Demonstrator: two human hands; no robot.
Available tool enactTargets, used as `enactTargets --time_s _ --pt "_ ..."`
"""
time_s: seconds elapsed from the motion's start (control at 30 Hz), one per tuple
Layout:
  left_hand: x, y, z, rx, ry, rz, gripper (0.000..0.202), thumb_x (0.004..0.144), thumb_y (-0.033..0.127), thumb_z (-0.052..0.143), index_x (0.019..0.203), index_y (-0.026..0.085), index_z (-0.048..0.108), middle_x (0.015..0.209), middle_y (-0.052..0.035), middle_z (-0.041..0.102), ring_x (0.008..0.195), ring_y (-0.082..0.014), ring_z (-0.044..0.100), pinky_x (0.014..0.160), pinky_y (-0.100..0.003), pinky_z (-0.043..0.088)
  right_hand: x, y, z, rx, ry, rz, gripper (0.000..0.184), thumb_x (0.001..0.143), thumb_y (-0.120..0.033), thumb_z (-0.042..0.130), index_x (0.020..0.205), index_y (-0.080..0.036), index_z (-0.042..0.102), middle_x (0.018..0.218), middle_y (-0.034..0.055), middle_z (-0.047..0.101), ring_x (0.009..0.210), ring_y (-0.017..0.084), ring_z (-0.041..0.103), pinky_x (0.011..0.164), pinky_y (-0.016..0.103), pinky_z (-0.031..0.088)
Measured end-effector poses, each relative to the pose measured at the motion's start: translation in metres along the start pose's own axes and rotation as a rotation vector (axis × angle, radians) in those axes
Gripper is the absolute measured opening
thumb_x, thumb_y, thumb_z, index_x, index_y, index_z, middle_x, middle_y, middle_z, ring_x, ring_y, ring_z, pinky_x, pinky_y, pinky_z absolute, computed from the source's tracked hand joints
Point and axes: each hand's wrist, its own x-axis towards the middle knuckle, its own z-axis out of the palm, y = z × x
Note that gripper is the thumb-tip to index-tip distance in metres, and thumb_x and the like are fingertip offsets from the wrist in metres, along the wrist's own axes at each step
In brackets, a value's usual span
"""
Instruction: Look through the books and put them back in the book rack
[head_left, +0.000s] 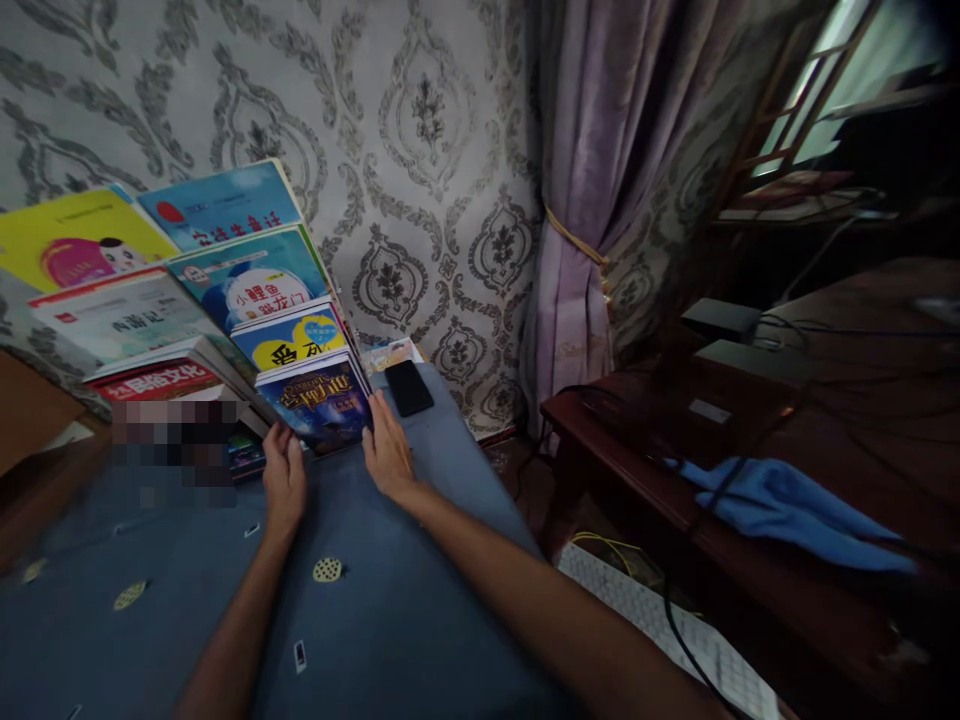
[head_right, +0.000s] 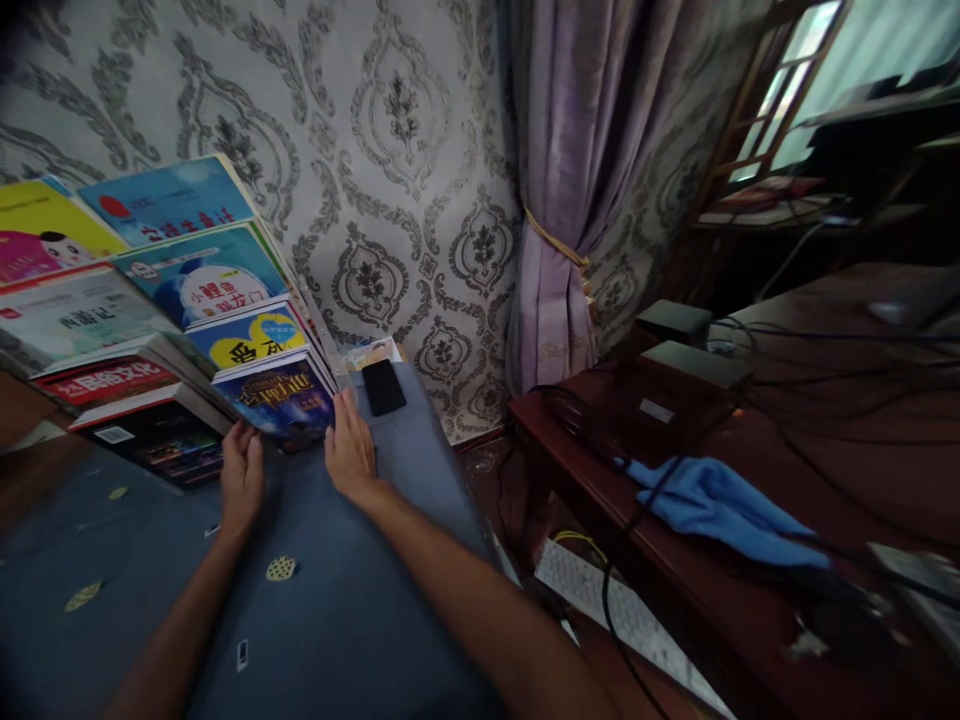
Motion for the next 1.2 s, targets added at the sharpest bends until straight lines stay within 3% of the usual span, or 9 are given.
enactTargets --time_s 0.23,0.4,0.5,0.57,0.63,0.73,0.87,1.07,1.2 --pt "-0.003 0.005 -0.002 -0.003 -0.003 0.030 0.049 0.101 0.048 0.039 0.139 0.017 0.044 0.132 -0.0182 0.064 0.123 -0.0260 0.062 0.109 -0.046 0.046 -0.001 0.016 0.007 0.009 0.031 0.039 0.063 0.096 -0.023 0.035 0.156 -0.007 0.028 0.159 0.0187 0.038 0.150 0.023 0.032 0.123 0.047 0.028" --pt "0.005 0.013 -0.021 0.035 0.111 0.124 0.042 0.102 0.045 0.038 0.133 0.018 0.050 0.130 -0.0157 0.065 0.121 -0.0231 0.063 0.106 -0.042 0.048 -0.001 0.025 0.009 -0.017 0.023 0.044 0.065 0.093 -0.023 0.038 0.156 -0.010 0.026 0.158 0.0176 0.040 0.148 0.023 0.034 0.123 0.050 0.027" --pt "0.007 0.010 -0.034 0.043 0.172 0.088 0.039 0.103 0.044 0.037 0.125 0.018 0.054 0.110 -0.0114 0.072 0.102 -0.0210 0.070 0.090 -0.036 0.055 -0.001 0.028 0.008 -0.022 0.022 0.042 0.065 0.092 -0.023 0.040 0.155 -0.011 0.029 0.155 0.0182 0.043 0.146 0.024 0.038 0.121 0.051 0.030" --pt "0.007 0.005 -0.041 0.028 0.145 0.032 0.038 0.103 0.044 0.034 0.118 0.017 0.058 0.091 -0.0073 0.072 0.080 -0.0183 0.071 0.072 -0.030 0.056 0.000 0.029 0.007 -0.023 0.029 0.044 0.065 0.090 -0.023 0.042 0.152 -0.009 0.033 0.152 0.0198 0.046 0.143 0.026 0.042 0.119 0.052 0.032" --pt "0.009 0.000 -0.049 0.052 0.115 0.002 0.037 0.103 0.042 0.033 0.109 0.017 0.061 0.078 -0.0036 0.069 0.065 -0.0160 0.067 0.063 -0.026 0.052 0.001 0.030 0.007 -0.022 0.040 0.054 0.064 0.087 -0.022 0.043 0.150 -0.009 0.037 0.148 0.0209 0.050 0.139 0.028 0.046 0.117 0.053 0.035" --pt "0.016 -0.009 -0.066 0.174 0.213 0.018 0.031 0.102 0.037 0.037 0.103 0.019 0.062 0.077 -0.0022 0.067 0.069 -0.0164 0.065 0.072 -0.028 0.051 0.002 0.031 0.006 -0.016 0.052 0.085 0.063 0.085 -0.020 0.044 0.147 -0.012 0.041 0.142 0.0202 0.056 0.131 0.029 0.054 0.111 0.054 0.042" --pt "0.024 -0.027 -0.088 0.283 0.439 0.021 0.027 0.099 0.030 0.040 0.107 0.016 0.062 0.101 -0.0101 0.066 0.098 -0.0224 0.063 0.094 -0.037 0.048 0.004 0.034 0.004 -0.017 0.064 0.119 0.060 0.085 -0.021 0.044 0.144 -0.012 0.045 0.136 0.0207 0.060 0.123 0.028 0.059 0.106 0.052 0.046" --pt "0.021 -0.049 -0.094 0.276 0.348 -0.007 0.028 0.092 0.019 0.045 0.115 0.015 0.061 0.115 -0.0140 0.060 0.116 -0.0259 0.056 0.107 -0.041 0.041 0.012 0.039 -0.007 -0.082 0.079 0.092 0.059 0.086 -0.021 0.042 0.144 -0.009 0.043 0.138 0.0227 0.057 0.127 0.029 0.055 0.105 0.051 0.046" --pt "0.022 -0.047 -0.092 0.233 0.405 -0.035 0.023 0.092 0.017 0.044 0.107 0.016 0.061 0.108 -0.0121 0.061 0.111 -0.0253 0.057 0.105 -0.041 0.043 0.020 0.048 -0.021 -0.237 0.130 0.145 0.061 0.082 -0.020 0.045 0.141 -0.006 0.045 0.138 0.0246 0.056 0.130 0.033 0.050 0.110 0.055 0.039"
